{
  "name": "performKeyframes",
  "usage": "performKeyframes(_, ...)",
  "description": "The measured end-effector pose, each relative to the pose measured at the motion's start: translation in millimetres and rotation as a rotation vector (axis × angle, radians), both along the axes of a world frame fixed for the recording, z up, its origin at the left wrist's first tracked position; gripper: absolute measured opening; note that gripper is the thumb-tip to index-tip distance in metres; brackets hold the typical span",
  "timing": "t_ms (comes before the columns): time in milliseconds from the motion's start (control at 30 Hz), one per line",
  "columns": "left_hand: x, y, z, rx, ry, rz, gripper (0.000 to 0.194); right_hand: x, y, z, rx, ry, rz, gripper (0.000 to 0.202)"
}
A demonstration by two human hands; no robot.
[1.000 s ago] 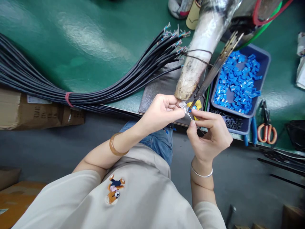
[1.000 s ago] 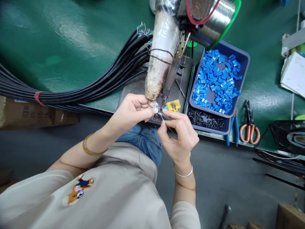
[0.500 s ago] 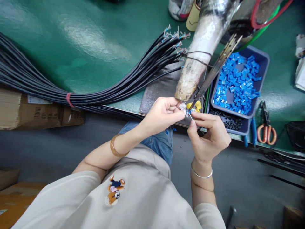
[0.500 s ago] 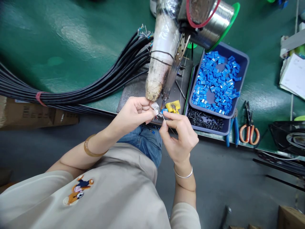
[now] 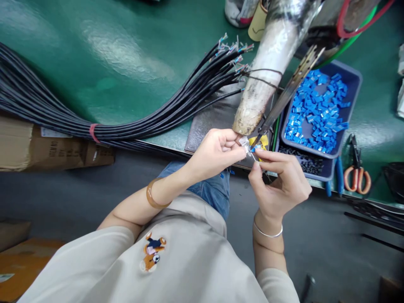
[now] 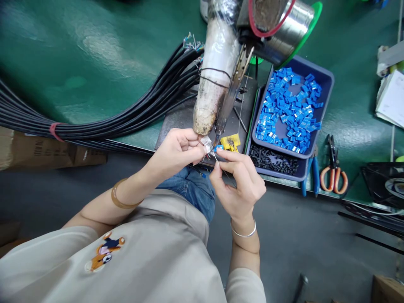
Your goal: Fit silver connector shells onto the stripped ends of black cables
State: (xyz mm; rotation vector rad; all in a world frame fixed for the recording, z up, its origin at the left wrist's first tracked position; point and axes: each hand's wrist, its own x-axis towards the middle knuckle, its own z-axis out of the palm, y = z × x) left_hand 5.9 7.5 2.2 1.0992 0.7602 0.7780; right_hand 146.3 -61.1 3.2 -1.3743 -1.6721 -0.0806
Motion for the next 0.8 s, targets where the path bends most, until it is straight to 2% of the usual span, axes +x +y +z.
performKeyframes(200,-1.5,-0.3,-3.8,-0.024,0.035,-0.041,0.009,1.6,-1.6,-3.2,0.006,-0.074,0.021,0.02)
performKeyframes(433,-1.1,0.3,-3.2,-0.044,0.032,-0.026,0.008,2.2,-1.9,-5.0,-0.003,-0.017,0.012,0.017)
performKeyframes(800,1.0,-0.1,1.2,-0.062,-0.014,0.025,0.007,1.8,3.2,1.7,-0.005,-0.003,-0.004,0.017)
